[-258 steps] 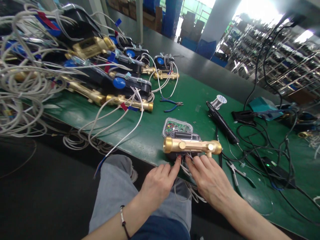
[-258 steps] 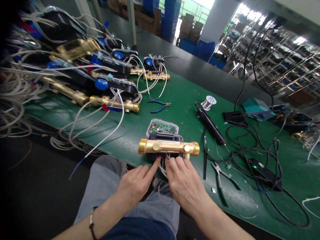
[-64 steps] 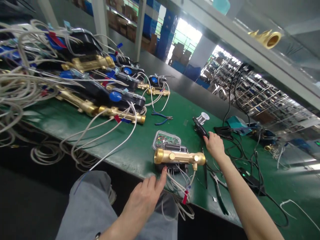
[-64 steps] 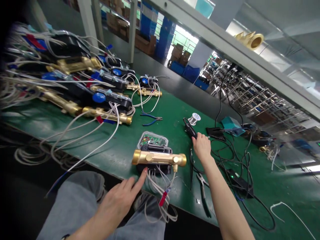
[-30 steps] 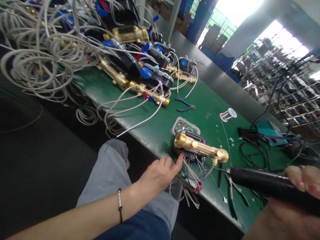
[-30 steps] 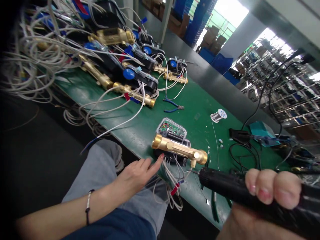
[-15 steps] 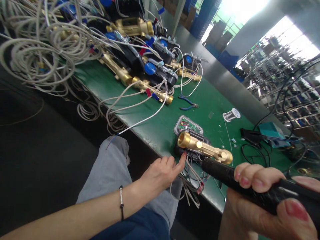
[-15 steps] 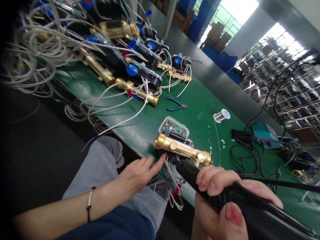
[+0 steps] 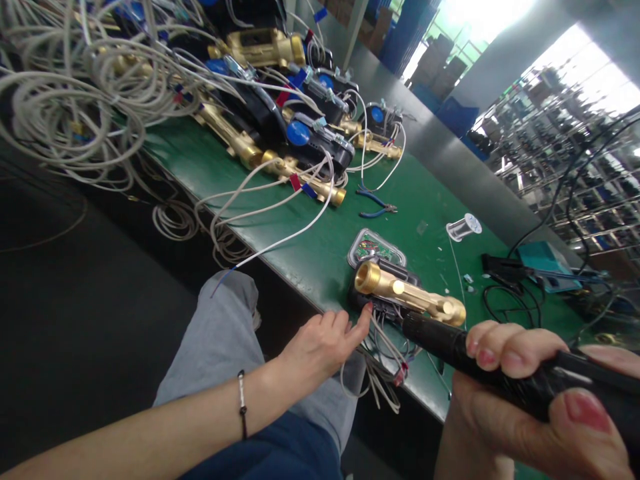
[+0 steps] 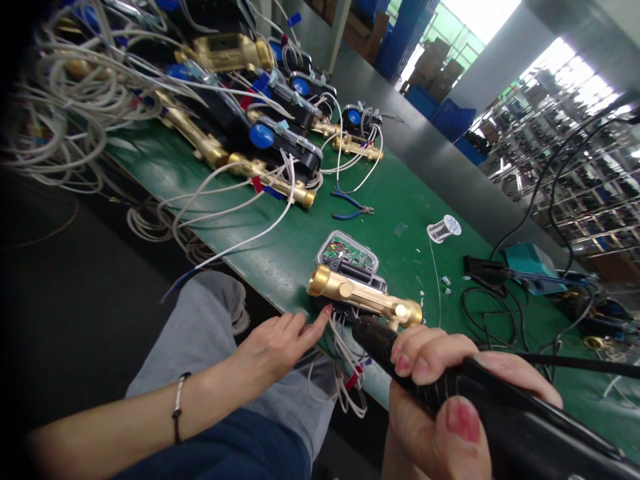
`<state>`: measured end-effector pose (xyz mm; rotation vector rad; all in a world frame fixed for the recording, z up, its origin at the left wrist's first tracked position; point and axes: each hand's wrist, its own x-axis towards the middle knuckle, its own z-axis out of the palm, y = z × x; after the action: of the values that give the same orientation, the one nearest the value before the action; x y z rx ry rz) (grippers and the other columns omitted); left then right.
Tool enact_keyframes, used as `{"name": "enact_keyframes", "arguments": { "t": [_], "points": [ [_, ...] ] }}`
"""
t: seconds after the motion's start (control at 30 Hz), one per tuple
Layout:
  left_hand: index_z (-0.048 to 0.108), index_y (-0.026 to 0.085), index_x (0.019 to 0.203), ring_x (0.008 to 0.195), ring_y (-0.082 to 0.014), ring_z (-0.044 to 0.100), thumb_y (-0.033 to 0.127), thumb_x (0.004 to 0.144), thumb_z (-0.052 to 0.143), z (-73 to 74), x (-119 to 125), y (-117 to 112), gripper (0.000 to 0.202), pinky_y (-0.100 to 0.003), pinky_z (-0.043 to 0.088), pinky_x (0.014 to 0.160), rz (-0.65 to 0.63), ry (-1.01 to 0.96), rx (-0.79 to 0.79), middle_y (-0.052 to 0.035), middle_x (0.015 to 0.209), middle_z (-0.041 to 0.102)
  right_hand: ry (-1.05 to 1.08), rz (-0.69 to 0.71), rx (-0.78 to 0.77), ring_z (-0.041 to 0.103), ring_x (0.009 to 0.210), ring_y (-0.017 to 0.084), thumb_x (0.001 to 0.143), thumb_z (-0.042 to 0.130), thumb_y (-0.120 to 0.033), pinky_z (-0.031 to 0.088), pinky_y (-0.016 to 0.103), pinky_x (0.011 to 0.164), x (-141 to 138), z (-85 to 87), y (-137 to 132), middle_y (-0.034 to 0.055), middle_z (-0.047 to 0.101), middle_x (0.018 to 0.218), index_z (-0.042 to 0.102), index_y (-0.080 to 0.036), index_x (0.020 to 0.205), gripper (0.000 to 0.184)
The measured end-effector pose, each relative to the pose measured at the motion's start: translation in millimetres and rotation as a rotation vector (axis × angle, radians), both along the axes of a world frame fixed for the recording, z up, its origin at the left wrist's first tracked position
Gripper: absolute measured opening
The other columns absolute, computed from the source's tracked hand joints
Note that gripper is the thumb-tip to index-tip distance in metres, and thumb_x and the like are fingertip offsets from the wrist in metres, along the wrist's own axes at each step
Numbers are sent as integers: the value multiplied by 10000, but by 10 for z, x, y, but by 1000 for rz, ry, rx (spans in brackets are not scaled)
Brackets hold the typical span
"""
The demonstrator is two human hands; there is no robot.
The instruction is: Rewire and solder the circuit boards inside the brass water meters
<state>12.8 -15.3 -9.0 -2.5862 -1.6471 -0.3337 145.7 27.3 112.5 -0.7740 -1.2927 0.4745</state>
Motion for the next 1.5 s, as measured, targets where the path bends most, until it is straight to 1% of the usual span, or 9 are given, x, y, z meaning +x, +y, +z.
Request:
{"name": "enact_keyframes", "arguments": {
  "t": [0.13, 0.47, 0.57, 0.93, 1.13, 1.23, 1.3, 1.37, 1.5],
  "points": [
    [269, 121, 1386, 653, -143, 542, 89, 889, 364, -9, 6, -6, 507, -252, 448, 548, 0, 5, -13, -9, 776, 507, -3, 39, -1, 324, 436, 118, 787, 557, -343, 317, 287, 451, 25, -9, 9, -74, 416, 563, 454, -269, 993, 242],
    [273, 122, 1380, 637, -138, 529, 72, 881, 379, 4, 1, 9, 513, -249, 430, 543, -4, -19, -17, -8, 772, 512, -84, 20, 2, 356, 416, 105, 731, 450, -221, 340, 281, 442, -17, 11, 38, -70, 412, 564, 445, -246, 962, 233],
    [262, 115, 1386, 642, -147, 528, 74, 882, 371, 2, 3, 9, 518, -257, 431, 540, -3, -24, -23, -12, 772, 511, -66, -15, 11, 351, 409, 110, 743, 475, -251, 327, 284, 432, -7, 13, 38, -69, 407, 562, 455, -238, 949, 207],
    [274, 122, 1379, 634, -142, 533, 90, 900, 351, -36, 9, 3, 486, -257, 438, 543, 6, -27, 14, -10, 767, 506, -41, 57, 13, 357, 422, 124, 761, 594, -372, 344, 285, 417, 37, 15, 49, -78, 462, 559, 467, -267, 984, 278],
    [278, 120, 1380, 633, -147, 524, 85, 889, 372, -63, 18, 8, 501, -260, 436, 538, 14, -19, 37, -9, 757, 498, -53, 67, 70, 369, 413, 108, 773, 553, -312, 334, 275, 413, 1, 6, 79, -65, 453, 568, 493, -215, 980, 237],
    [272, 122, 1386, 635, -149, 521, 84, 887, 376, -80, 19, 3, 511, -264, 437, 540, 18, -24, 50, -11, 761, 497, -69, 111, 54, 374, 414, 105, 769, 501, -253, 328, 271, 419, -2, 2, 76, -58, 442, 575, 506, -210, 989, 225],
    [273, 119, 1386, 638, -151, 524, 69, 875, 380, -75, 15, 1, 525, -265, 441, 541, 17, -25, 50, -13, 767, 499, -63, 85, 32, 374, 410, 105, 750, 484, -228, 332, 274, 427, 2, 0, 72, -60, 437, 574, 501, -212, 991, 242],
    [281, 116, 1382, 634, -150, 526, 61, 864, 383, -61, 9, 1, 530, -262, 443, 536, 12, -22, 43, -12, 765, 502, -50, 58, 29, 376, 405, 105, 741, 489, -229, 341, 277, 432, 15, -6, 72, -64, 448, 574, 492, -213, 996, 255],
    [291, 119, 1377, 634, -146, 534, 80, 867, 390, -34, 2, 4, 521, -258, 452, 537, -5, -19, 17, -15, 773, 513, -39, 122, 38, 398, 409, 103, 737, 525, -254, 354, 267, 422, 57, -27, 100, -67, 488, 566, 478, -208, 979, 250]
  ]
}}
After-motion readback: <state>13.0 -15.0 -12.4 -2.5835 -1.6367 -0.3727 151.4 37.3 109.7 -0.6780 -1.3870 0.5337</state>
